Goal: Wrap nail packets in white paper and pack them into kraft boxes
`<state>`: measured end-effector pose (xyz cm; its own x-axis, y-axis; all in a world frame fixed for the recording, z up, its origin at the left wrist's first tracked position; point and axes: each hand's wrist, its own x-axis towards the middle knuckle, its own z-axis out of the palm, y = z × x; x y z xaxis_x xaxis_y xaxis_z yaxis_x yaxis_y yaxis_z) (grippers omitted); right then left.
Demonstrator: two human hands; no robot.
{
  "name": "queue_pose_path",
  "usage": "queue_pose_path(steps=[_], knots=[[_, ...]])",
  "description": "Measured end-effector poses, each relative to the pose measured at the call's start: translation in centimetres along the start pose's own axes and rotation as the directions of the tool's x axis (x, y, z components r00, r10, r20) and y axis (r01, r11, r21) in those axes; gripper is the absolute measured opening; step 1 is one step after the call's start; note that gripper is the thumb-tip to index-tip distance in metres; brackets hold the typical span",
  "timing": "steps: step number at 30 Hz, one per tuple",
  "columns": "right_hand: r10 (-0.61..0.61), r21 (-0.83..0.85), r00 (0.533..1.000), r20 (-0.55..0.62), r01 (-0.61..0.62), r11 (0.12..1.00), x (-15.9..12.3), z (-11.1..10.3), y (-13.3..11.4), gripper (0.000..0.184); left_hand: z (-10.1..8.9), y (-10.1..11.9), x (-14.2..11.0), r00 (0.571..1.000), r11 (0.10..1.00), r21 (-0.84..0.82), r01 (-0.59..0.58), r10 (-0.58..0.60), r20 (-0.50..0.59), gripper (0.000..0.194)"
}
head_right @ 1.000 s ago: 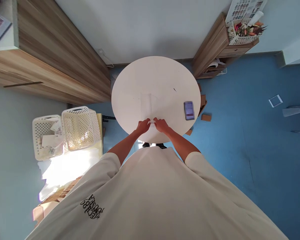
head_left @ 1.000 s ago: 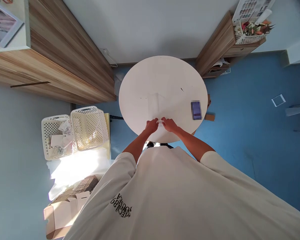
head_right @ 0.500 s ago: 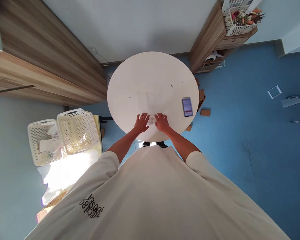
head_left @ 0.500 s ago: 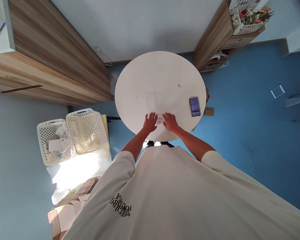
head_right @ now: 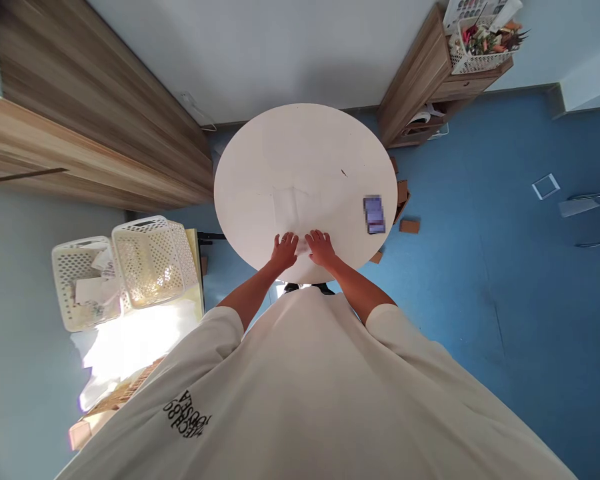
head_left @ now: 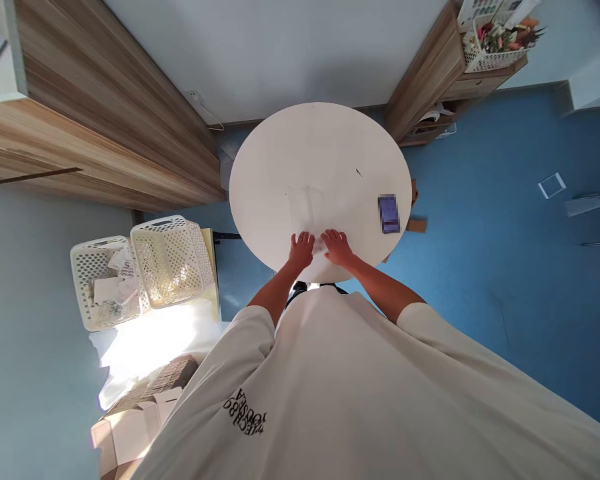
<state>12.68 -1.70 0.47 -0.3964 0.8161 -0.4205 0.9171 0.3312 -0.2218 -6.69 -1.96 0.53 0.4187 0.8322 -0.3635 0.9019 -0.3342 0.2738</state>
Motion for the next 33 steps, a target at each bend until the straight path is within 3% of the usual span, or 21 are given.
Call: queue_pose_path(steps=[9,13,17,22,27,30,33], knots=[[-0.056,0.026,0.997,0.056,0.054,0.998,-0.1,-0.9,0.0,0.070,-0.2,0.2,-0.7,0.999,1.000,-0.002,-0.030,0.030,0.020,0.067],[-0.064,0.065,0.989,0.131,0.056,0.996,1.0,-2.2,0.6,0.056,-1.0,0.1,0.0,0.998,0.999,-0.033,0.003,-0.001,0.061,0.050],[-0.039,0.119,0.983,0.181,0.017,0.993,2.3,-3.1,1.2,0.041,-2.1,-0.4,0.9,0.996,0.992,-0.093,0.086,-0.084,0.030,0.040],[0.109,0.219,0.984,0.141,-0.139,0.966,2.6,-2.9,1.7,0.049,-3.2,-0.6,1.4,0.987,0.982,-0.107,0.156,-0.159,-0.018,0.048],[0.243,0.282,0.967,0.079,-0.255,0.925,1.3,-2.6,2.2,0.057,-2.8,-0.2,1.9,0.997,0.997,-0.046,0.063,-0.065,-0.034,0.065],[0.378,0.347,0.924,0.053,-0.373,0.861,0.4,-2.2,2.6,0.059,-2.2,0.0,2.6,1.000,1.000,-0.016,-0.011,0.011,0.005,0.075],[0.526,0.430,0.844,0.104,-0.515,0.742,-0.3,-1.7,2.8,0.060,-1.5,0.2,3.2,0.999,0.999,0.000,-0.038,0.038,0.029,0.084]])
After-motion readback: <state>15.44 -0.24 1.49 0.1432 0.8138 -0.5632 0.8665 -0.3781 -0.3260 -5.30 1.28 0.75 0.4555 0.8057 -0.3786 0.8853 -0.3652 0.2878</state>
